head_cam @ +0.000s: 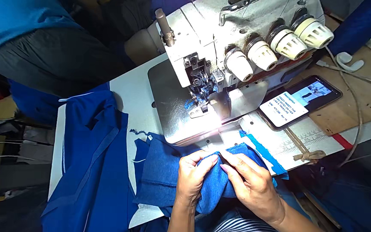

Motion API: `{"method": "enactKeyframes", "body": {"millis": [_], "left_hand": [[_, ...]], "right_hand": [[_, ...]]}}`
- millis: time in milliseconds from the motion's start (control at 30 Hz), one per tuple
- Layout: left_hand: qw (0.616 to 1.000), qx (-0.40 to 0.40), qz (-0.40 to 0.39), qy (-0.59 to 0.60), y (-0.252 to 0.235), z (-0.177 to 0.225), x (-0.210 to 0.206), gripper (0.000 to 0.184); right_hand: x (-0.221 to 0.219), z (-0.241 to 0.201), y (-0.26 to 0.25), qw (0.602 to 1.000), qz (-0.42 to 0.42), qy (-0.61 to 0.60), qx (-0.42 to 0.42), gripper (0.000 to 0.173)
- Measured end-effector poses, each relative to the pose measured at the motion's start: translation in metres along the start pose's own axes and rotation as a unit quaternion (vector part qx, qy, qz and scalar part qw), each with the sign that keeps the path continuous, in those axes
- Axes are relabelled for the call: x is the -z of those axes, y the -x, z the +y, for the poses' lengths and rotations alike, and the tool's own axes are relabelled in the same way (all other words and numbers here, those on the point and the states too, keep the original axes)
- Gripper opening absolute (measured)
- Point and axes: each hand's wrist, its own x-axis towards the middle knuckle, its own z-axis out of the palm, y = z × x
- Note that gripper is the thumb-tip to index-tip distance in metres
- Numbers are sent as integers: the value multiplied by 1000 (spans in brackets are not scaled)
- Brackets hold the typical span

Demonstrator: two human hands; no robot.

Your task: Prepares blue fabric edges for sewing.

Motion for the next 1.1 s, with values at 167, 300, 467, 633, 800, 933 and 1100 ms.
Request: {"method": "enactKeyframes", "body": {"millis": [167,300,467,633,800,933,1100], "left_hand": [[1000,4,-6,2,0,0,0,7],[1000,3,-8,1,0,1,1,8],[1000,3,0,-9,0,1,0,8],[998,-21,-7,-65,1,2,-1,7],[997,-19,-15,-71,0,2,0,8],[998,-7,-20,-60,-1,4,-1,10],[998,8,-16,-62,-1,6,-2,10]], "right_hand": [[0,0,0,1000,-4,-11,11,26],[3,1,-1,1000,-4,-31,1,27],[4,2,-3,999,7,-52,-12,28],[11,5,-6,997,-28,-66,-20,31],[32,17,-24,993,-96,-63,6,34],[44,25,-38,986,-146,-39,67,27],[50,25,-49,980,-168,19,104,26]]}}
